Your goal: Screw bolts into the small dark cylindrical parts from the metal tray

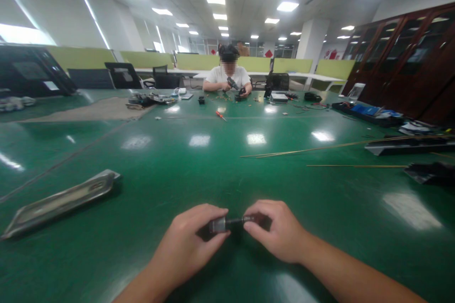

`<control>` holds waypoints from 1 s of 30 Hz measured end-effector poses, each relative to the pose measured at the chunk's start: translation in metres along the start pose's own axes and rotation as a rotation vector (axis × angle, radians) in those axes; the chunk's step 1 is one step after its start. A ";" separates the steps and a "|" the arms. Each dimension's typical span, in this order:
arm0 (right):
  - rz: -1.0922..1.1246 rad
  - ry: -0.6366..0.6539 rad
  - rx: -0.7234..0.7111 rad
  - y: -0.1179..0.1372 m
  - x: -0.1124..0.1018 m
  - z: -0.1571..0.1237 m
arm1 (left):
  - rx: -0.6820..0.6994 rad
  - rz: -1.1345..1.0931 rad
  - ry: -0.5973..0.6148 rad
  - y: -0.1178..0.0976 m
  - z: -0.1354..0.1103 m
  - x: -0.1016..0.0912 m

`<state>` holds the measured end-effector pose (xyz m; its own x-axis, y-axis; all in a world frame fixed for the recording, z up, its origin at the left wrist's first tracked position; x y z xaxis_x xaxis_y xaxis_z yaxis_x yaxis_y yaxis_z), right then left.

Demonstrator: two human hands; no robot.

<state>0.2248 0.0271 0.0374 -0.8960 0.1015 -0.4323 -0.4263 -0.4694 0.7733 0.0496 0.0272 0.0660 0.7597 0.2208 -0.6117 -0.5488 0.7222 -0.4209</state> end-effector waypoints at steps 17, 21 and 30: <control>-0.003 -0.016 0.014 -0.003 -0.001 0.002 | -0.057 0.028 0.048 0.010 -0.002 0.003; -0.010 -0.026 0.018 -0.004 -0.002 0.003 | -0.080 0.041 0.060 0.012 -0.001 0.002; -0.007 -0.030 0.019 -0.003 -0.004 0.002 | -0.098 0.067 0.077 0.015 -0.001 0.003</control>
<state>0.2290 0.0297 0.0378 -0.8961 0.1312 -0.4240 -0.4348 -0.4519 0.7790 0.0435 0.0378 0.0572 0.6935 0.2125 -0.6884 -0.6314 0.6395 -0.4386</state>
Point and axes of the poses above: each hand's wrist, its own z-axis towards the middle knuckle, its own x-axis out of the palm, y = z × x, the point moved 8 cm from there along z, towards the middle knuckle, and after that the axes turned 12 degrees about -y, right-handed, at the moved point
